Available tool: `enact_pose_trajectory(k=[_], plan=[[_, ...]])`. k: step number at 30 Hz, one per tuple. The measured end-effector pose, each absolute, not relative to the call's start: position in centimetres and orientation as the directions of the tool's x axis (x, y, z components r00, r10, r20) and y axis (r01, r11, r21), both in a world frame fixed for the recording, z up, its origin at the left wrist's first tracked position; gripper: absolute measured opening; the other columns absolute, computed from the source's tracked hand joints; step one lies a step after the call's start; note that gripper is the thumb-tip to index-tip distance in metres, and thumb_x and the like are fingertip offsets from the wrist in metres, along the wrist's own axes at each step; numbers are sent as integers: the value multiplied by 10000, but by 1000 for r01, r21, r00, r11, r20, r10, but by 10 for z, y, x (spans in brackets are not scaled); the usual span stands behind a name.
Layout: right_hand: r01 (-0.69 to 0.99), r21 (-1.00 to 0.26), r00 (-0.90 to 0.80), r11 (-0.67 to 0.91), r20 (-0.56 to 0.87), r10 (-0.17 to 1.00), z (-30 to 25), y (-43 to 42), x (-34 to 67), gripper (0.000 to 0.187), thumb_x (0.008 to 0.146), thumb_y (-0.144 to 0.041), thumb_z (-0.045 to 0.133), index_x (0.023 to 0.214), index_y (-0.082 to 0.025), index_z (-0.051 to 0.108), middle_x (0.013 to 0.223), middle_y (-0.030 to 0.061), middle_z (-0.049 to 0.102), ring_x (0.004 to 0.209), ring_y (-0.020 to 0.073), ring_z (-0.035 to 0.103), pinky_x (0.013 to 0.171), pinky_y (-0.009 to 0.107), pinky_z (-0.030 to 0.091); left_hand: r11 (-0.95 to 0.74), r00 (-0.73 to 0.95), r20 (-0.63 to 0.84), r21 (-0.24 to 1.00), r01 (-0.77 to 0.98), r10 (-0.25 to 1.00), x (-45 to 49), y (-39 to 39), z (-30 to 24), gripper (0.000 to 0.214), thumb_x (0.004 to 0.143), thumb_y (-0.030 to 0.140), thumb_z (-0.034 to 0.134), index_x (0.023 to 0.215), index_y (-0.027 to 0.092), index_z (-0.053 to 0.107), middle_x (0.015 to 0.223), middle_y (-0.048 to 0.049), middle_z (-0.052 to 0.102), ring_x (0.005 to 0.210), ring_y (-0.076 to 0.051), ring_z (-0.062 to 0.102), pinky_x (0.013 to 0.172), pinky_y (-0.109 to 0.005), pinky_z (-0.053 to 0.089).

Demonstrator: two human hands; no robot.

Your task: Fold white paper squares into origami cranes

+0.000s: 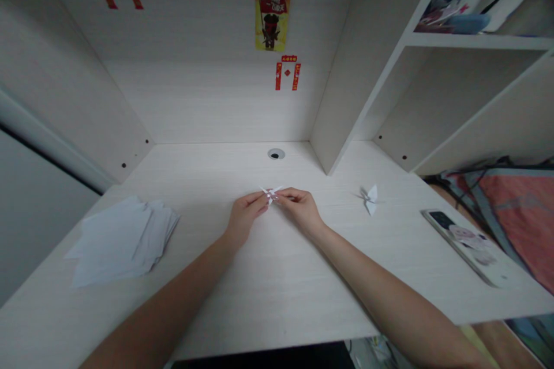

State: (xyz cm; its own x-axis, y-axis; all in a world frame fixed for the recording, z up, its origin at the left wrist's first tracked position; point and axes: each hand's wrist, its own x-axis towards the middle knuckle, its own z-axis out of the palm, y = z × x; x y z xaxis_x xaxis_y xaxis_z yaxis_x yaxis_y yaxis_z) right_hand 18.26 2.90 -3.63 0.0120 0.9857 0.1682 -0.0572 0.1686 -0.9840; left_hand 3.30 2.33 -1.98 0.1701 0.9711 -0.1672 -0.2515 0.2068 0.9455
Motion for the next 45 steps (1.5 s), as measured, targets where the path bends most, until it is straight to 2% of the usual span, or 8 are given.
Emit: enact_pose_trajectory(k=[16, 24, 27, 30, 32, 35, 38, 45], plan=[[-172, -984, -68, 39, 52, 996, -37, 28, 184, 186, 623, -337, 736, 730, -186, 723, 790, 51, 723, 755, 192, 646, 768, 329, 470, 50, 198, -26, 992, -116, 980, 29, 27, -26, 193, 686, 328, 673, 684, 137, 702, 767, -33, 676, 781, -143, 582, 779, -253, 432], [-187, -981, -105, 44, 65, 992, -43, 31, 184, 178, 642, -337, 722, 751, -196, 723, 809, 44, 721, 753, 181, 641, 785, 329, 469, 129, 139, -106, 977, -167, 985, 32, 24, -23, 231, 636, 344, 709, 742, 140, 718, 756, -29, 677, 739, -125, 580, 794, -270, 461], [-95, -989, -83, 117, 125, 989, -44, 32, 184, 220, 664, -368, 702, 791, -189, 711, 812, 50, 712, 726, 175, 630, 739, 316, 475, 162, 87, -147, 964, -212, 985, 34, 23, -20, 248, 609, 354, 724, 732, 138, 715, 781, -36, 677, 749, -126, 587, 802, -280, 478], [134, -950, 34, 281, 287, 957, -39, 29, 185, 325, 648, -397, 717, 896, -193, 669, 826, 50, 681, 680, 165, 596, 659, 296, 474, 168, 67, -156, 957, -238, 985, 34, 24, -19, 275, 615, 378, 718, 753, 140, 705, 775, -37, 671, 742, -135, 600, 776, -302, 506], [326, -848, 35, 419, 453, 891, -32, 25, 186, 380, 628, -398, 738, 943, -209, 639, 888, 55, 650, 727, 175, 577, 665, 302, 473, 162, 71, -149, 954, -251, 986, 33, 24, -20, 287, 624, 395, 707, 760, 142, 698, 764, -35, 669, 745, -148, 612, 764, -321, 519], [491, -649, -141, 581, 599, 788, -24, 19, 188, 320, 713, -361, 683, 1011, -253, 634, 958, 65, 621, 899, 214, 557, 803, 349, 456, 143, 87, -125, 958, -248, 988, 33, 24, -21, 274, 634, 389, 699, 753, 143, 693, 740, -25, 665, 742, -152, 617, 775, -334, 519], [527, -597, -175, 605, 620, 765, -23, 16, 190, 253, 795, -313, 602, 1044, -289, 642, 939, 60, 630, 929, 216, 551, 847, 363, 439, 102, 120, -79, 974, -203, 990, 33, 23, -20, 268, 653, 364, 689, 809, 146, 703, 788, -33, 683, 772, -157, 619, 802, -333, 502], [311, -784, -30, 538, 557, 830, -23, 19, 190, 153, 801, -298, 597, 910, -290, 704, 869, 47, 665, 863, 207, 586, 813, 363, 450, -60, 223, 81, 994, -96, 971, 32, 28, -19, 331, 638, 290, 710, 947, 173, 692, 969, -70, 705, 890, -207, 636, 865, -336, 459]])
